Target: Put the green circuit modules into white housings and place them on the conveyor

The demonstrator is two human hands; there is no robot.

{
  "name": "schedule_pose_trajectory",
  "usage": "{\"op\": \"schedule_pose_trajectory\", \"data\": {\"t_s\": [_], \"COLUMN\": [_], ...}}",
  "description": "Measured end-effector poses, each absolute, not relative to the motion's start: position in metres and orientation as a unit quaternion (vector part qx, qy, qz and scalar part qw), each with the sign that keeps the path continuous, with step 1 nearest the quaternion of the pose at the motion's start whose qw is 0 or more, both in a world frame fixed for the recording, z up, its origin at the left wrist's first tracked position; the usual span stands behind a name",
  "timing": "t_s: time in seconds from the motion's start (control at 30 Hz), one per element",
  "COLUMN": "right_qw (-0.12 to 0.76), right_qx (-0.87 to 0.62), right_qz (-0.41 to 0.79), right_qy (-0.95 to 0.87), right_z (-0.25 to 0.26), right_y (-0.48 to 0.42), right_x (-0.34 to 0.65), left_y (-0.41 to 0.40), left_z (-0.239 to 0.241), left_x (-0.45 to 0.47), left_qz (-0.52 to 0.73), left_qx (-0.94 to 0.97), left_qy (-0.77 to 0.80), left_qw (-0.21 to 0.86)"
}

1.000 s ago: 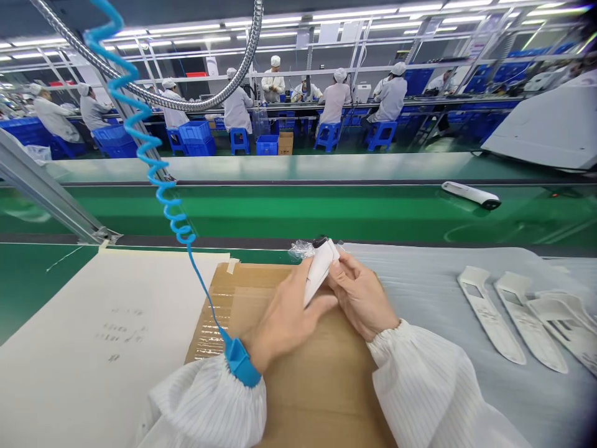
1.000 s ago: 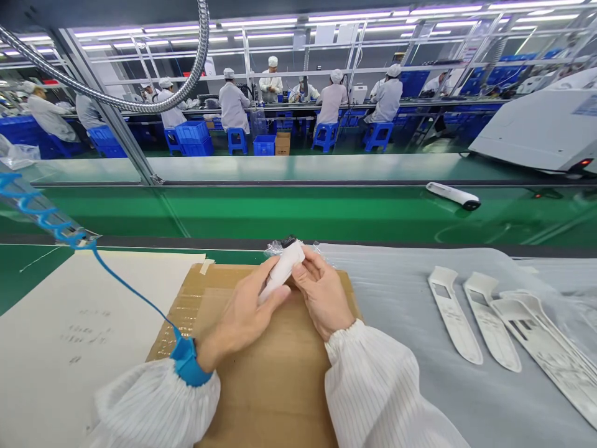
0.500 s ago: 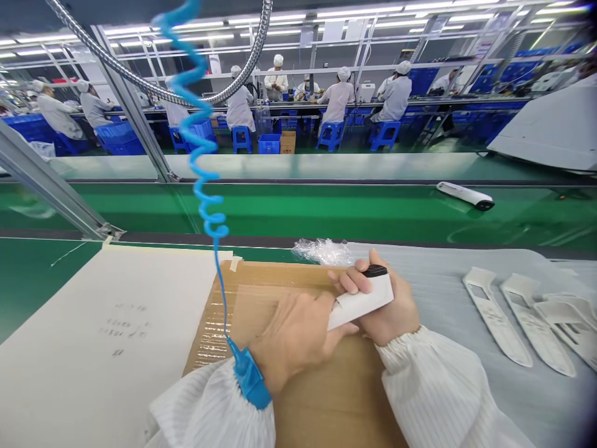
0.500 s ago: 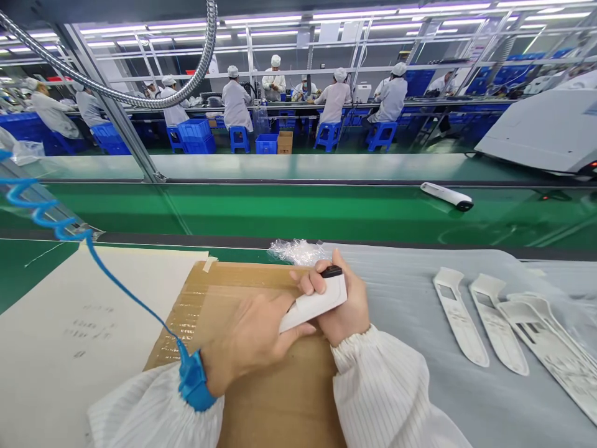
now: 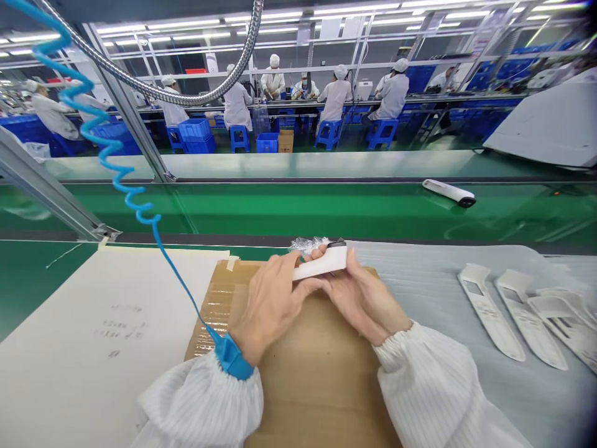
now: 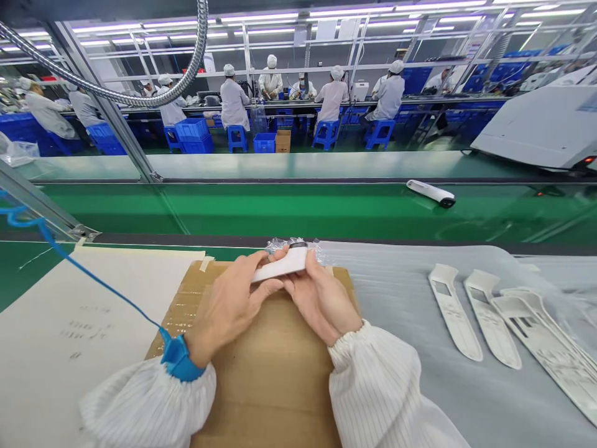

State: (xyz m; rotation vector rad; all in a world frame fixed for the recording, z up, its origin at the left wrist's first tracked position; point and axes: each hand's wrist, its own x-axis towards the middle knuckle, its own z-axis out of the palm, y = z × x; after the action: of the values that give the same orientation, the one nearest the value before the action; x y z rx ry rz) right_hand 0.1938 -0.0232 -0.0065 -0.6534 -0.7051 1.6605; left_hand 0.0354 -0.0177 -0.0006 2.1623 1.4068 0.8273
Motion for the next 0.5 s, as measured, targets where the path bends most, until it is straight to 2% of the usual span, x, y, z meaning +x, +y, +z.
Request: {"op": "schedule_pose_trajectory", "data": {"t_s": [0.17,0.5], "right_qw": [0.544,0.575], "right_qx": [-0.299,-0.324], "right_qz": [0.722,0.700], "right_qy": [-0.305,-0.273], "right_z": [-0.018,-0.017], "right_y": [-0.033,-0.036], "right_x": [0.176,0.172], "left_y": [-0.031,-0.035], "left_z": [-0.011,-0.011], "left_x": [0.051,0.060], "left_qz": [0.405,0.425], "left_qx": [0.745,0.779], "left_qy": [0.500,0.454], "left_qw": [0.175,0.081]}}
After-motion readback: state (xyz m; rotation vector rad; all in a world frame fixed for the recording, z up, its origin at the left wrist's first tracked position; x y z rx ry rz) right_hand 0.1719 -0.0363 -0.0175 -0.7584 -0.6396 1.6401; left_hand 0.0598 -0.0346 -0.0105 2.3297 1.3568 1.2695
